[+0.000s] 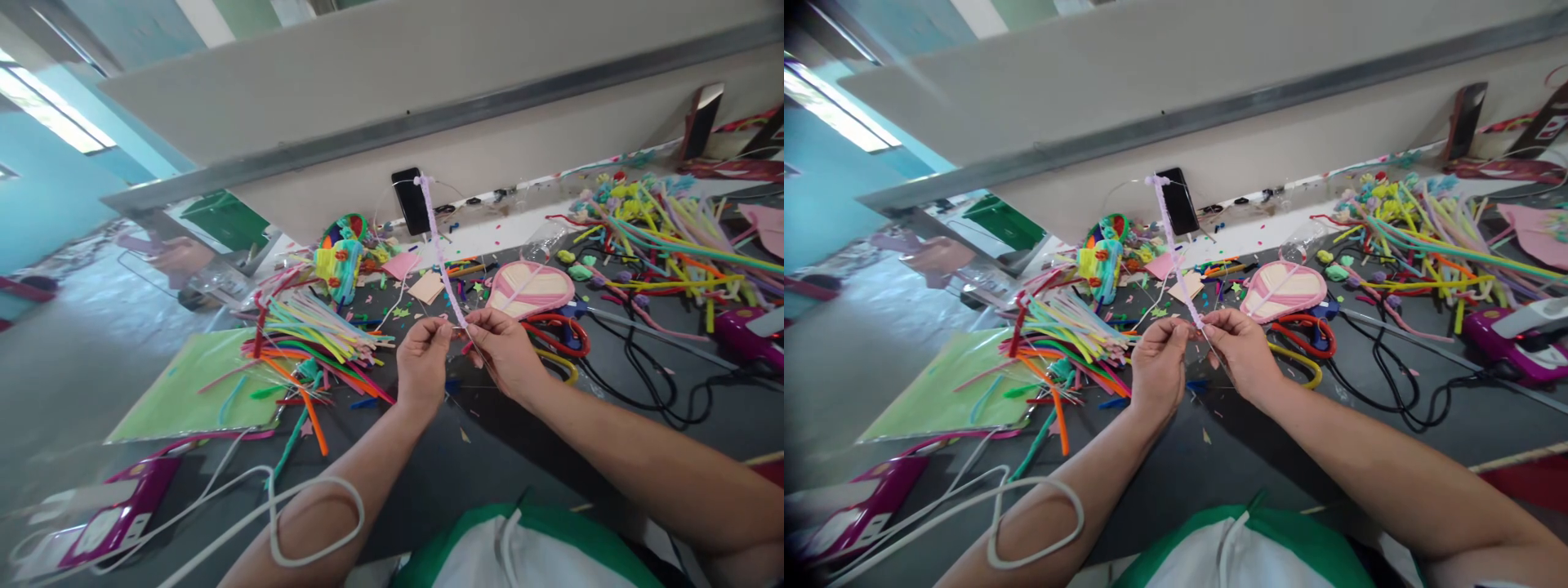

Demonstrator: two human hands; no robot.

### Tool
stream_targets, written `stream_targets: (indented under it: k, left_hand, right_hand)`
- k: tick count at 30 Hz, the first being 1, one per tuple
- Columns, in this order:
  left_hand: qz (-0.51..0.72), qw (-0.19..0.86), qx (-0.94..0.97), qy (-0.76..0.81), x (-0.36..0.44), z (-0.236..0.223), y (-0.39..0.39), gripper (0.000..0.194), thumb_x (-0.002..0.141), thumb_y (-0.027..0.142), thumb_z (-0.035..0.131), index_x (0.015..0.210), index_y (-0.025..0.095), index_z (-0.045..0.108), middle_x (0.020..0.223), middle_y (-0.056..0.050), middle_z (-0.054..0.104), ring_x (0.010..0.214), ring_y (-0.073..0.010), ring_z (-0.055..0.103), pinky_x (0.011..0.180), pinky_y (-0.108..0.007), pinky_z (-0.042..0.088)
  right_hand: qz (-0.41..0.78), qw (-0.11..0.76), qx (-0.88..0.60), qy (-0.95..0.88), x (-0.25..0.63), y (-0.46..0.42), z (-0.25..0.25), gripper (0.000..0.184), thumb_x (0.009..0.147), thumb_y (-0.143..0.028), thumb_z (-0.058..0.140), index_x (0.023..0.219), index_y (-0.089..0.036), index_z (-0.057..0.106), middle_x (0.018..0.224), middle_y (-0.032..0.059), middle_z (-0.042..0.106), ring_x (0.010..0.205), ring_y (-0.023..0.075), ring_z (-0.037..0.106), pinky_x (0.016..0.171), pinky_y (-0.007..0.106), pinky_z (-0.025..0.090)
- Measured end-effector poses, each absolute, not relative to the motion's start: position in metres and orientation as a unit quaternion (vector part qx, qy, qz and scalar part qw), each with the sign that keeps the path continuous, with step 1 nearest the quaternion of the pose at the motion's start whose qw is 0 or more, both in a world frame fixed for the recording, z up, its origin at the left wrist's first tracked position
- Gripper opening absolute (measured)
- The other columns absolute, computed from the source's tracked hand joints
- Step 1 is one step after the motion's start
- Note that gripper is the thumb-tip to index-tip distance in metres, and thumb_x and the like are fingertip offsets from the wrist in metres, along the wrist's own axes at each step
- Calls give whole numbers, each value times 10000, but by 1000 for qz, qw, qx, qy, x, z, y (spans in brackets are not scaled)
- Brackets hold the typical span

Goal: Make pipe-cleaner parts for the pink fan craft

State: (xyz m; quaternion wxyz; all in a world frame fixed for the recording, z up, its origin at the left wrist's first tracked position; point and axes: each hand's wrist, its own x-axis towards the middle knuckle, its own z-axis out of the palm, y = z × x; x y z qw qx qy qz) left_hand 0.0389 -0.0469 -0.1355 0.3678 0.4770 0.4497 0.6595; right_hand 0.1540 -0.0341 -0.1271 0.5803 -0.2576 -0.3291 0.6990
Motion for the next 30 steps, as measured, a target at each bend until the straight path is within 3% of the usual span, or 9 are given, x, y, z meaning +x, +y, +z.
stream_targets:
  k: [6,13,19,30]
  left_hand:
    - [640,349,504,464,40,-136,-48,134,795,299,611,762,171,625,720,-4,617,699,-123,564,716,-251,459]
    - [632,323,523,472,40,-134,-49,109,782,273,621,739,174,637,707,-2,622,686,-123,553,691,-242,446]
    - [637,386,497,445,42,-136,-48,117,781,286,623,774,175,657,735,-9,646,701,-126,576,711,-253,459]
    - [635,411,492,431,39,-129,-46,155,801,309,609,851,177,672,733,-13,629,706,-123,573,699,-243,450]
  right_hand:
    - [702,569,-261,-340,156,-35,-127,193,647,-273,746,699,-168,593,575,-33,570,448,66,453,355,165,358]
    - [713,562,-259,-329,156,-36,-127,195,663,-291,741,747,-161,622,612,-22,574,465,67,466,361,165,366]
    - [690,585,-259,-338,158,-35,-127,181,686,-290,726,735,-176,594,613,-29,562,485,74,485,360,162,364]
    - [660,604,-279,-348,160,-32,-130,154,699,-275,707,739,-182,591,635,-30,558,468,68,456,357,169,353]
